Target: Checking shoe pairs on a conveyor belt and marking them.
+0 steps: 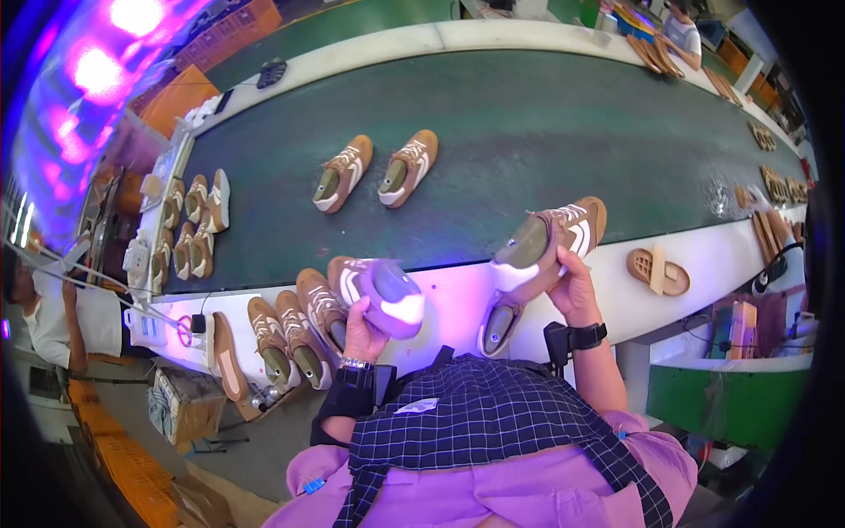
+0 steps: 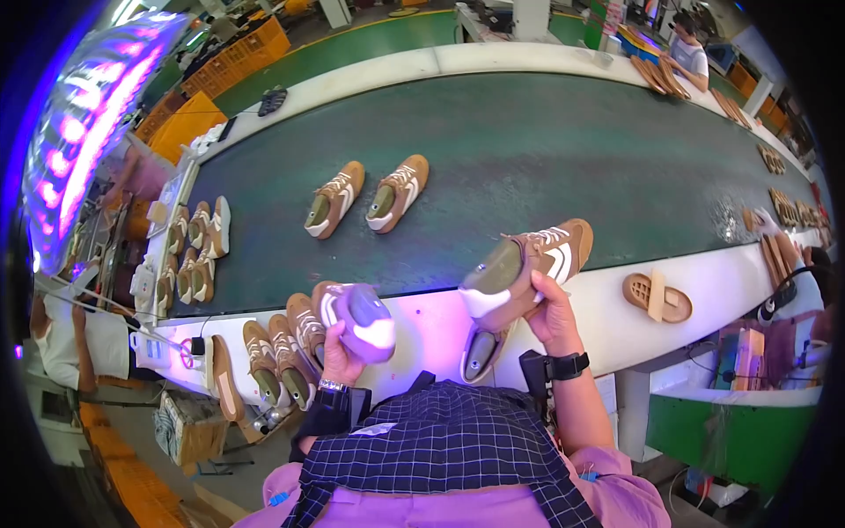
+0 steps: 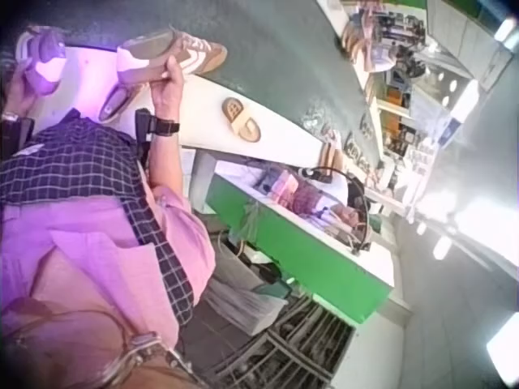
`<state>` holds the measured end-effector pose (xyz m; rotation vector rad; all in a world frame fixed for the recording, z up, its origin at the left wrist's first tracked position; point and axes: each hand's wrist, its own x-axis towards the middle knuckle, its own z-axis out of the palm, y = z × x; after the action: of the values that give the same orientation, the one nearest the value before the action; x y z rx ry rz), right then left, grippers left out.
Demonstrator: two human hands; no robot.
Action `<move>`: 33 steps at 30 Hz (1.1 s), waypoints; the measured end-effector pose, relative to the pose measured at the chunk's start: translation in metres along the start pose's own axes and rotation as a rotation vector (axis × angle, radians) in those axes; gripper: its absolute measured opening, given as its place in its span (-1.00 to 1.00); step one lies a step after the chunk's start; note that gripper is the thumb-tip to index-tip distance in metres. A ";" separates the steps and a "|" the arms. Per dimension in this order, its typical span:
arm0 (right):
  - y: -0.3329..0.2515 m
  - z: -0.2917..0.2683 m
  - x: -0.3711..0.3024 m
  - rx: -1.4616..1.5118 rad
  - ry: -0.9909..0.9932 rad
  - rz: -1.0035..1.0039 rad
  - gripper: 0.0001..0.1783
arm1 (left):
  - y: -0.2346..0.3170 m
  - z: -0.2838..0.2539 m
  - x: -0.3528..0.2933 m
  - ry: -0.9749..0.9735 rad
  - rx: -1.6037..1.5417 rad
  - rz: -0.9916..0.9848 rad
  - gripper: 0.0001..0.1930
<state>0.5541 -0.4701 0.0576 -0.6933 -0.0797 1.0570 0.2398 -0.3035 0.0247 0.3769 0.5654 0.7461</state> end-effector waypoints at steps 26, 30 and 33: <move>0.085 0.108 -0.023 0.032 0.013 0.068 -0.41 | 0.014 0.053 -0.024 0.055 -0.127 0.168 -0.43; 0.083 0.112 -0.024 0.061 0.014 0.069 -0.42 | 0.014 0.051 -0.021 0.065 -0.134 0.163 -0.45; 0.084 0.110 -0.022 0.059 0.014 0.069 -0.42 | 0.013 0.050 -0.018 0.060 -0.140 0.158 -0.47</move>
<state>0.4360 -0.4096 0.1033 -0.6539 -0.0121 1.1165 0.2519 -0.3138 0.0773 0.2722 0.5403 0.9459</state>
